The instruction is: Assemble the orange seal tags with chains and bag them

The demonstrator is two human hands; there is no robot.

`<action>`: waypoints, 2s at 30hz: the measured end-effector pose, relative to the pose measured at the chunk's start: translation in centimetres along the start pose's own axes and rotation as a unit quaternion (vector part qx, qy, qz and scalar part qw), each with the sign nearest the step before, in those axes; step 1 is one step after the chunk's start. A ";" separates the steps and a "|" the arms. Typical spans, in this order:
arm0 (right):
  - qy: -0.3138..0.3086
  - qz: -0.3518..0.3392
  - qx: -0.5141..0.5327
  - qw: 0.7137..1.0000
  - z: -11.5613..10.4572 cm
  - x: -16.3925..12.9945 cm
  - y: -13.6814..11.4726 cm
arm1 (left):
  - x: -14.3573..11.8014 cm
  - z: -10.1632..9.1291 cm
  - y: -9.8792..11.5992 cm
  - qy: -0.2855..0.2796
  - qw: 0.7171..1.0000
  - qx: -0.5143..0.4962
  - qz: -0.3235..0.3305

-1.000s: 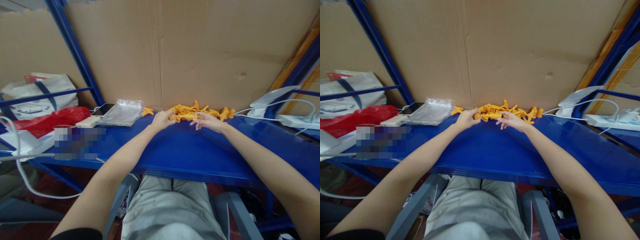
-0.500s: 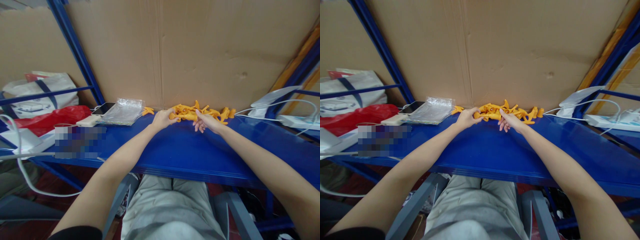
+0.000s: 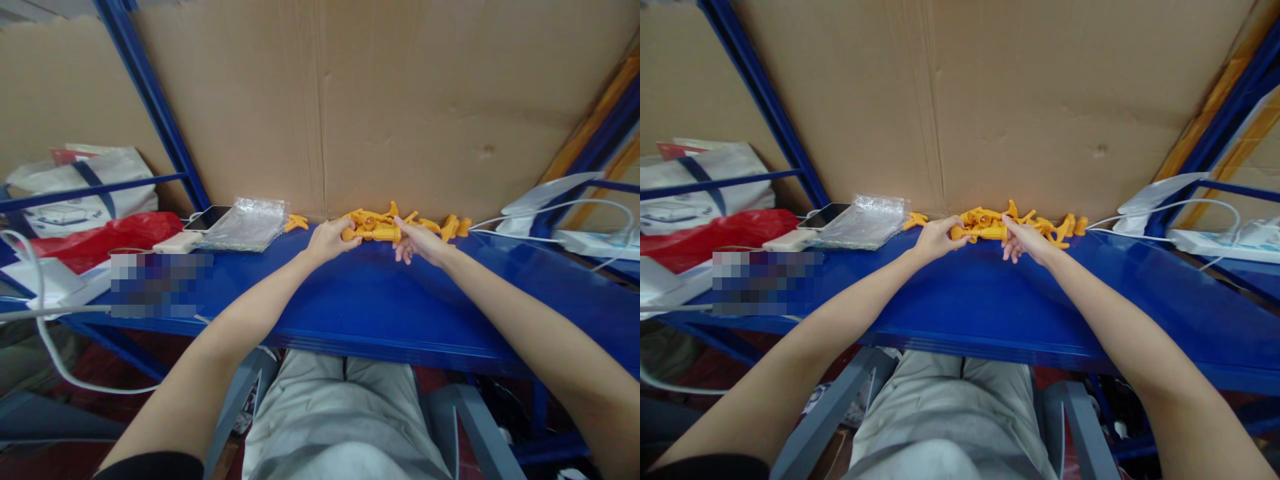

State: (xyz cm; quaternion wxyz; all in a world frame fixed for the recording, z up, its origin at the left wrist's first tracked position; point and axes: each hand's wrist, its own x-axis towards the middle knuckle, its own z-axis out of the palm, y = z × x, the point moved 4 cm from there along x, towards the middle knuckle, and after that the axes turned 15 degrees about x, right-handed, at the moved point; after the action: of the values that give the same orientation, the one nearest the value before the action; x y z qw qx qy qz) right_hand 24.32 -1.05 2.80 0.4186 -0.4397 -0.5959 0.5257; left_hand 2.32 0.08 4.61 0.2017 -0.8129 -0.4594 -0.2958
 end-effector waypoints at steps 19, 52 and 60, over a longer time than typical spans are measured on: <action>0.007 -0.003 -0.041 0.999 0.3 -0.7 -0.9 | 0.0 -0.2 0.0 0.007 1.000 -0.005 0.011; 0.017 -0.100 -0.015 0.995 0.2 -1.3 -2.1 | 0.0 0.4 -0.2 0.030 0.998 -0.060 0.006; 0.012 -0.079 0.043 0.996 0.6 -1.0 -1.9 | 0.1 0.4 -0.2 0.029 0.999 -0.042 -0.002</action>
State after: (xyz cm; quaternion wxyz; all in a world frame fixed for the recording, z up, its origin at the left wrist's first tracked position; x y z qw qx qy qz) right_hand 23.88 -2.30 4.63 0.4846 -0.3791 -0.6008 0.5104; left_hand 2.31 0.47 4.34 0.1805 -0.8108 -0.4419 -0.3388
